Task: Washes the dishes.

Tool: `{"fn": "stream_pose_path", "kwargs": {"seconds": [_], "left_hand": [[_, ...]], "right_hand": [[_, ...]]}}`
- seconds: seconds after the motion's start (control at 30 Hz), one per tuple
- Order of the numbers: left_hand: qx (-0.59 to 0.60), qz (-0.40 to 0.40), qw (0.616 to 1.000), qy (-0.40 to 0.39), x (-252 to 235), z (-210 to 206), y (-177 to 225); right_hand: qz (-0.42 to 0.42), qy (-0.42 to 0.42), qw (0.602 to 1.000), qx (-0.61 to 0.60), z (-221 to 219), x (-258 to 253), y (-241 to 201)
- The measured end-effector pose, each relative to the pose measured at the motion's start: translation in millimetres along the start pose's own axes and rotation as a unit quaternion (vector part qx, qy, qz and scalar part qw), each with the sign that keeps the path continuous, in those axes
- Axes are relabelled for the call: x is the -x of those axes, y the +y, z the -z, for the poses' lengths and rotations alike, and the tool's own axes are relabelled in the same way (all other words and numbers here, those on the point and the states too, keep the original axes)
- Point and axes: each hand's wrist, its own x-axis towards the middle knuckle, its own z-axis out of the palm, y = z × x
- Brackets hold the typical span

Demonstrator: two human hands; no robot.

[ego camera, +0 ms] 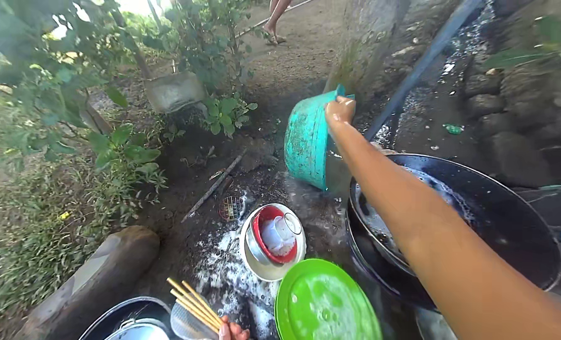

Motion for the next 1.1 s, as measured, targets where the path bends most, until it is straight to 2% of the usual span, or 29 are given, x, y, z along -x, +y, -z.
{"fn": "stream_pose_path", "kwargs": {"seconds": [0.23,0.5,0.6,0.67,0.7,0.77,0.83,0.87,0.93,1.0,1.1], "left_hand": [[-0.017,0.005,0.999,-0.052,3.8,-29.6,16.3],[-0.031,0.013,0.994,-0.102,3.9,-56.0,36.3],[-0.048,0.022,0.993,-0.104,9.2,-72.8,48.2],[-0.066,0.024,0.993,-0.099,15.0,-83.5,57.7],[-0.077,0.025,0.992,-0.097,18.0,-88.1,62.2],[-0.100,0.034,0.990,-0.098,22.6,-94.2,68.6],[-0.123,0.044,0.986,-0.104,25.3,-98.8,71.8],[-0.132,0.049,0.985,-0.105,26.9,-100.6,71.8],[-0.142,0.059,0.982,-0.114,30.6,-102.9,71.2],[-0.142,0.074,0.979,-0.130,33.1,-101.4,69.9],[-0.137,0.102,0.975,-0.142,34.9,-97.0,66.6]], "right_hand": [[-0.013,0.042,0.984,-0.172,38.9,7.1,11.9],[-0.085,0.045,0.926,-0.365,119.9,28.6,-1.4],[-0.094,0.022,0.918,-0.385,122.1,36.0,-3.7],[-0.055,-0.012,0.928,-0.369,111.9,41.5,-8.4],[-0.010,-0.048,0.937,-0.345,105.6,45.7,-11.1],[0.132,-0.129,0.950,-0.250,86.4,51.2,-9.5],[0.269,-0.198,0.937,-0.106,61.0,60.6,6.6],[0.297,-0.232,0.926,-0.018,47.6,68.9,21.5],[0.311,-0.301,0.891,0.138,19.4,83.8,65.4],[0.275,-0.396,0.834,0.267,7.0,95.2,99.7],[0.213,-0.449,0.775,0.391,3.0,115.2,121.2]]}}
